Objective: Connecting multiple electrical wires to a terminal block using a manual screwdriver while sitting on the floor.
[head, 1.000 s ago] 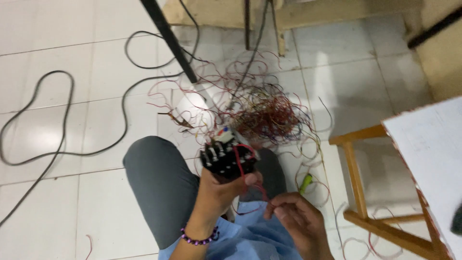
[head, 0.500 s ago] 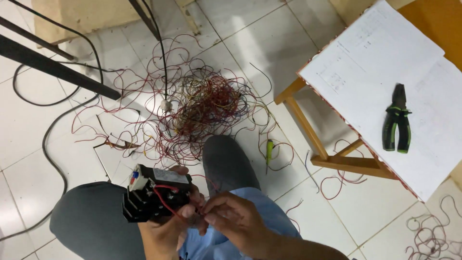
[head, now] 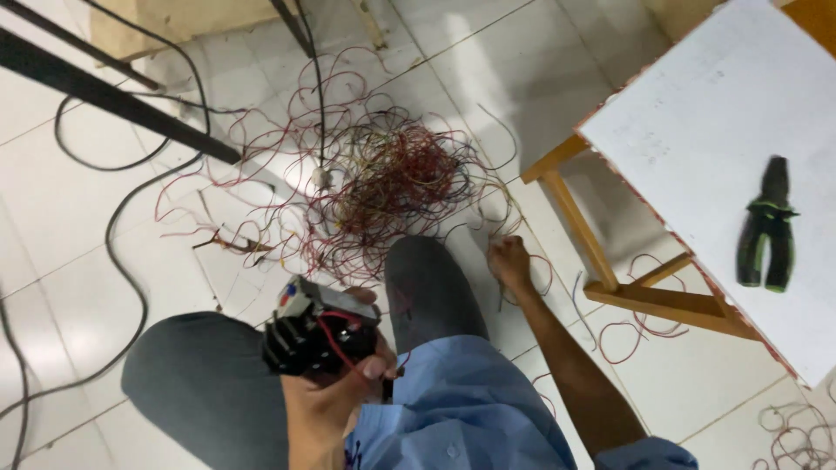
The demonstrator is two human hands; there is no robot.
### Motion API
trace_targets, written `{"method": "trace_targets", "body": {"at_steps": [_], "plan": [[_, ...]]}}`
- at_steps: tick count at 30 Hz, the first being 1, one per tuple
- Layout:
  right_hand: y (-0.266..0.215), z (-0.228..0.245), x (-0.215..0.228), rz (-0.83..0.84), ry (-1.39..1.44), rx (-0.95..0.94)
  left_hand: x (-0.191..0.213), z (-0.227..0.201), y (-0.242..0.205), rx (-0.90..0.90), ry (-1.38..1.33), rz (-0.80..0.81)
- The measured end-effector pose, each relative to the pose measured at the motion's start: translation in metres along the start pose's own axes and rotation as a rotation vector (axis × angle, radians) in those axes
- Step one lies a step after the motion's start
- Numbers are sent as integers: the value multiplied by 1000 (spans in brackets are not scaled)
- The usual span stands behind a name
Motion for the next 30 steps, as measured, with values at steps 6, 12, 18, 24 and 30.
{"method": "trace_targets", "body": {"at_steps": [6,12,18,24,30], "plan": [[-5,-118,-22,186,-283,-348,-25,-19,1,-70,160,43],[-17,-93,-27,272,-344,-286,-39,-22,2,3,-22,73],[-3,-34,-12,298,-251,-427,-53,-21,2,32,-29,159],[31,152,70,124,409,-114,-49,-19,2,34,91,90],[-86,371,200,116,788,619,-29,3,0,127,79,-123]]}}
Point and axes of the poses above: each hand's wrist, its own y-axis towards the middle knuckle, its own x-axis out of the back of the hand, z = x × y, the point moved 10 cm from there along y, towards the middle knuckle, and after that the axes turned 2 degrees about x, right-handed, at the moved point
